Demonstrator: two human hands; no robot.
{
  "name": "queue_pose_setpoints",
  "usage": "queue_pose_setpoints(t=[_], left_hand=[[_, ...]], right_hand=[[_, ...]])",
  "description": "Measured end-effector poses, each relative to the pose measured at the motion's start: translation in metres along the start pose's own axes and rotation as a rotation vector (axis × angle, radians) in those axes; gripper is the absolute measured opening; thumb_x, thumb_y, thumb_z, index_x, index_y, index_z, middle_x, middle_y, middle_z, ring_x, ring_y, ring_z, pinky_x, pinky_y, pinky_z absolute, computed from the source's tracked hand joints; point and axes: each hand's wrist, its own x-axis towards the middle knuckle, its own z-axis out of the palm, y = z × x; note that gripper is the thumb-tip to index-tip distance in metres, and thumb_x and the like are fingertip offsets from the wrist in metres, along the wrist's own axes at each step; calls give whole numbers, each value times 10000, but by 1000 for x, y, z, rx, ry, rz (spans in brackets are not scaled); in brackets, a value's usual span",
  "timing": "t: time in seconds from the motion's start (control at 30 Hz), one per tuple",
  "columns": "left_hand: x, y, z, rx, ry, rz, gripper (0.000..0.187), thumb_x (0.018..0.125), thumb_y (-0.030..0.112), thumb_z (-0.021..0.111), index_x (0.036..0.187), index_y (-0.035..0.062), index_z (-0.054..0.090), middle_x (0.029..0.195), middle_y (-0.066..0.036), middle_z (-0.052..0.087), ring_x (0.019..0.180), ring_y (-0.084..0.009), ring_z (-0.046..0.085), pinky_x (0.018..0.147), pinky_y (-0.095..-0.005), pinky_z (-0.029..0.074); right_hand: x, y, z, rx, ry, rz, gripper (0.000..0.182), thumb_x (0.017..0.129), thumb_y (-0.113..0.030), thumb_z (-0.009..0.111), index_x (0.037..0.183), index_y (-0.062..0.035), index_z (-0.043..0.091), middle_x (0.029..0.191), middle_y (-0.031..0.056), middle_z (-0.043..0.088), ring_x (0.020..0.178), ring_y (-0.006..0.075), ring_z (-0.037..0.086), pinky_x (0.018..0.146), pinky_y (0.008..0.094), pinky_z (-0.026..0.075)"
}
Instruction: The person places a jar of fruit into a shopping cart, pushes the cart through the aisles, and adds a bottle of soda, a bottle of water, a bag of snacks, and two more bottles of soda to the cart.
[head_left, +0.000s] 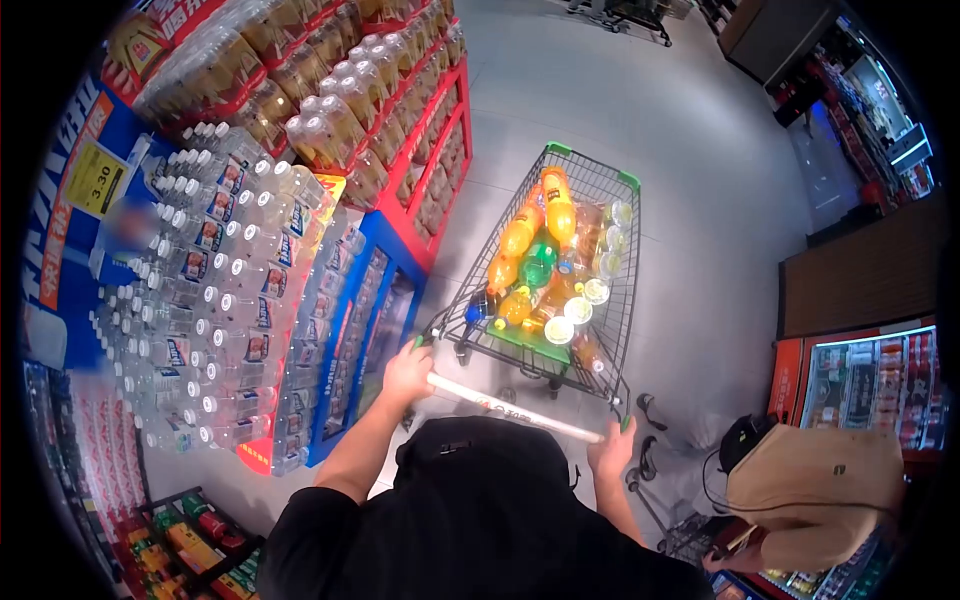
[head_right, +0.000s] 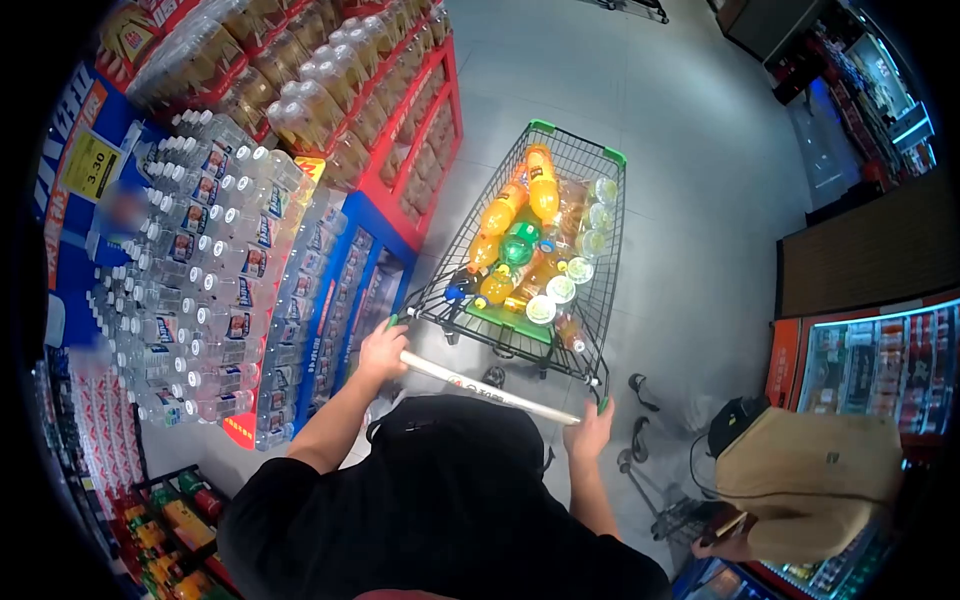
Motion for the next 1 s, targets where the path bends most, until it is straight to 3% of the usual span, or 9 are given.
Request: queue_pose_setpoints(t=[0.03, 0.2, 0.33, 0.47, 0.6, 0.7, 0.77, 0.87, 1.0], left_hand=[[3, -2, 2, 26, 133, 69, 211, 647, 189, 752, 841, 132, 689, 1184, -11, 698, 1265, -320, 624, 884, -427, 610], [19, -6, 1, 21, 125, 69, 213, 641, 174, 758, 829, 143, 665, 1120, -4, 702, 1214, -327, 654, 851, -413, 616], [49, -3, -1, 4, 134, 76, 206, 647, 143, 759, 818, 150, 646, 1071, -5, 693, 1196, -338, 657, 814, -417, 617], [88, -4, 6, -11, 142, 26, 189, 668, 125, 749, 820, 156, 642, 1029, -10, 680, 1176, -343, 655, 798, -420, 614], [138, -11, 8, -37, 175, 45, 197, 667, 123, 753, 826, 140, 638, 993, -21, 664, 1164, -349, 655, 808, -415, 610], [182, -20, 10, -40, 207, 57, 210, 659, 121, 753, 832, 125, 634, 984, -39, 654, 1164, -351, 651, 817, -418, 608], [206, -25, 8, -26, 152, 29, 250, 635, 110, 744, 859, 110, 632, 991, -66, 647, 1177, -354, 640, 828, -427, 606], [253, -36, 10, -50, 106, 22, 274, 621, 104, 737, 872, 106, 629, 1003, -70, 648, 1177, -359, 636, 825, -434, 606], [328, -60, 21, -6, 210, 63, 284, 614, 104, 736, 883, 100, 644, 1009, -66, 642, 1141, -350, 643, 809, -447, 604]], right_hand=[[4, -3, -2, 7, -17, -16, 444, 680, 12, 689, 1120, -44, 686, 1507, 305, 437, 1275, 512, 557, 997, 475, 538], [28, -19, -26, 38, -169, 59, 382, 678, 37, 670, 1049, -51, 692, 1523, 329, 415, 1235, 517, 585, 953, 503, 549], [59, -19, -23, 40, -140, 28, 375, 680, 35, 670, 1043, -54, 696, 1537, 317, 404, 1229, 515, 588, 953, 500, 551], [104, -13, -16, 1, -153, 68, 427, 654, 20, 701, 1068, -83, 713, 1586, 243, 372, 1242, 463, 596, 958, 474, 550], [161, -28, -17, -18, -192, 78, 432, 662, 32, 692, 1078, -83, 714, 1578, 233, 380, 1249, 458, 589, 960, 479, 552], [202, -36, -12, 15, -172, 70, 402, 674, 73, 648, 1041, -80, 704, 1556, 277, 400, 1232, 494, 587, 939, 481, 560], [227, -36, -5, 45, -125, -10, 389, 679, 80, 642, 1036, -62, 701, 1557, 288, 393, 1205, 498, 598, 933, 486, 559], [273, -52, -7, 16, -155, 27, 381, 687, 81, 640, 1041, -48, 699, 1554, 298, 389, 1171, 509, 608, 922, 489, 561], [344, -61, 14, -8, -178, 36, 372, 703, 71, 629, 1051, -45, 693, 1543, 305, 397, 1145, 512, 617, 917, 488, 562]])
